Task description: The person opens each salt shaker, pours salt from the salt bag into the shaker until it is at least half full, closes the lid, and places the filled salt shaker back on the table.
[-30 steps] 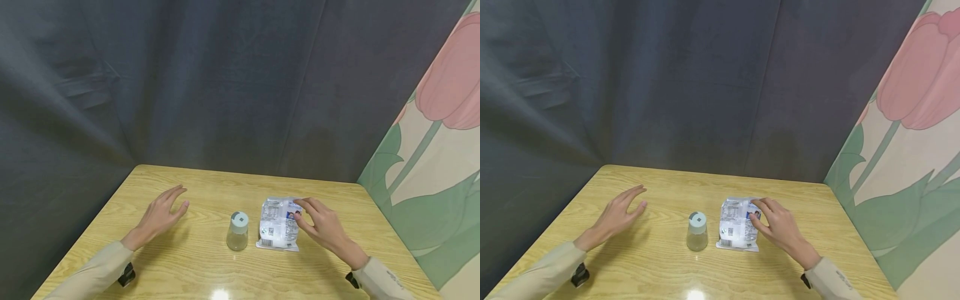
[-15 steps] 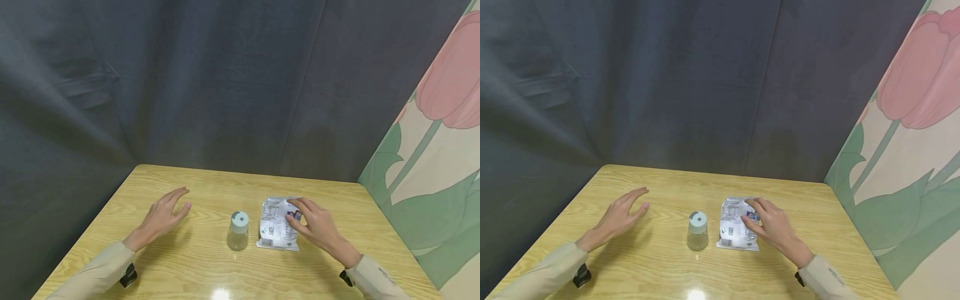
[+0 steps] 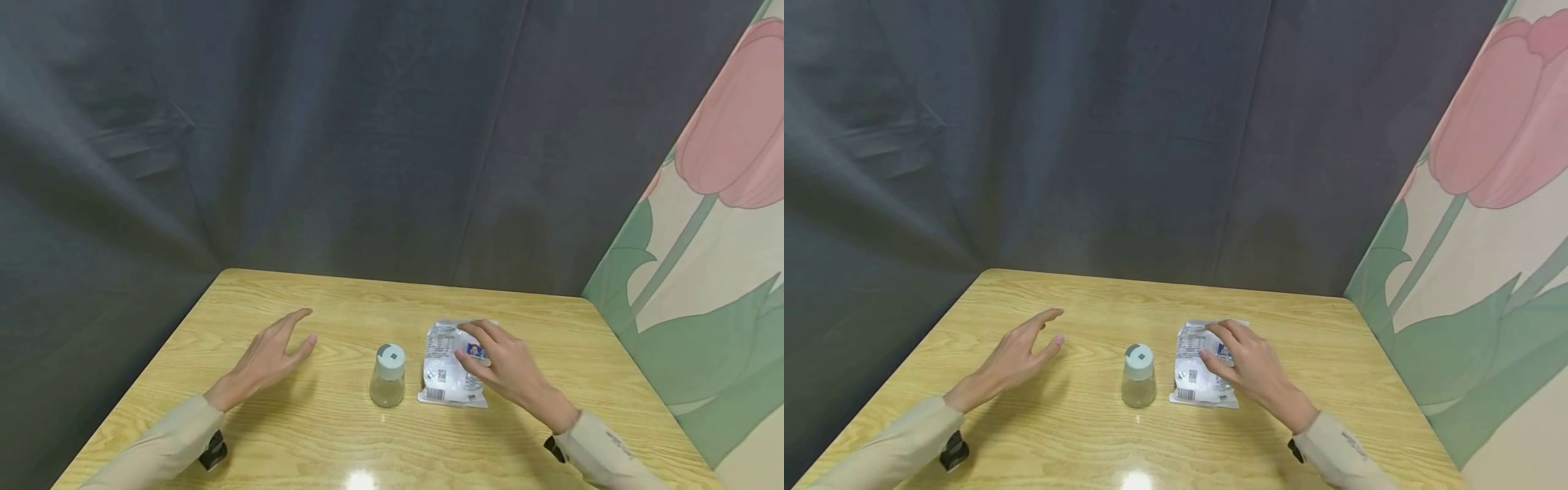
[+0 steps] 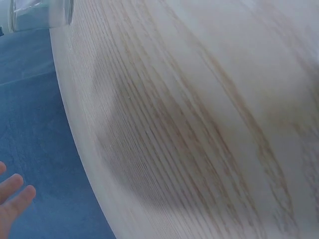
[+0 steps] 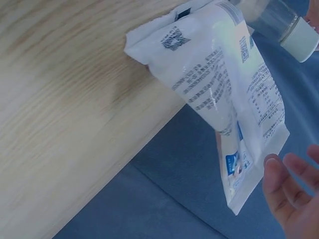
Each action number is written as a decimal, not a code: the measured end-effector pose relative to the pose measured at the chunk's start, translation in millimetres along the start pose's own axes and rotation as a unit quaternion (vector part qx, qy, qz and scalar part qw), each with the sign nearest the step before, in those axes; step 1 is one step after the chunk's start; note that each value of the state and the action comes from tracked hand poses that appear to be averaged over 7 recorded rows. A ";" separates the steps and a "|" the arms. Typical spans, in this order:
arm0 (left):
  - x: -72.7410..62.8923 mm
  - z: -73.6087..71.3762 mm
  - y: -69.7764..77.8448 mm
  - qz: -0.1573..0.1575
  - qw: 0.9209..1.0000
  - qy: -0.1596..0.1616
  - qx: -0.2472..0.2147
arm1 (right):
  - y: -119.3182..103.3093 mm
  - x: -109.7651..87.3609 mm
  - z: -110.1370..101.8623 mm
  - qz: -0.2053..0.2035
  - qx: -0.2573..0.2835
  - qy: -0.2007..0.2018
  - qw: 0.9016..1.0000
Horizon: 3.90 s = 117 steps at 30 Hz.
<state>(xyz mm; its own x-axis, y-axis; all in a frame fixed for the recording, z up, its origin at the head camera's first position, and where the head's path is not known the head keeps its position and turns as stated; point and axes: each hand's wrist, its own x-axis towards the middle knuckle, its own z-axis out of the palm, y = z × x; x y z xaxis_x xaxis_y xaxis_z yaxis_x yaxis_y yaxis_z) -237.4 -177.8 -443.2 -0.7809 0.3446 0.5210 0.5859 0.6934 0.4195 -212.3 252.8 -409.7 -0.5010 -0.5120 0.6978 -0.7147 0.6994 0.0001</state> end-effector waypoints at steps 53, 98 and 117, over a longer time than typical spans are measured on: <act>-0.1 15.9 8.7 0.034 0.999 -0.042 -0.010 | -40.2 25.4 27.2 0.001 0.021 -0.059 0.998; 1.0 42.7 25.4 0.032 0.985 -0.168 -0.026 | -70.1 52.2 54.3 -0.033 0.039 -0.107 0.993; 5.5 66.7 47.9 0.040 0.973 -0.226 -0.011 | -76.9 59.6 57.9 0.054 0.052 -0.201 0.977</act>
<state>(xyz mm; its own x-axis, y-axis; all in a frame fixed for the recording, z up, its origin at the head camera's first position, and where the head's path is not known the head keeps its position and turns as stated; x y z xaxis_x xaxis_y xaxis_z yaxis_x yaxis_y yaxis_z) -228.2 -100.5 -469.8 -0.7450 0.6439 0.1741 0.6494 0.6404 0.4102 -215.5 139.6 -409.5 -0.7124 -0.6066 0.3529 -0.6821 0.7168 -0.1450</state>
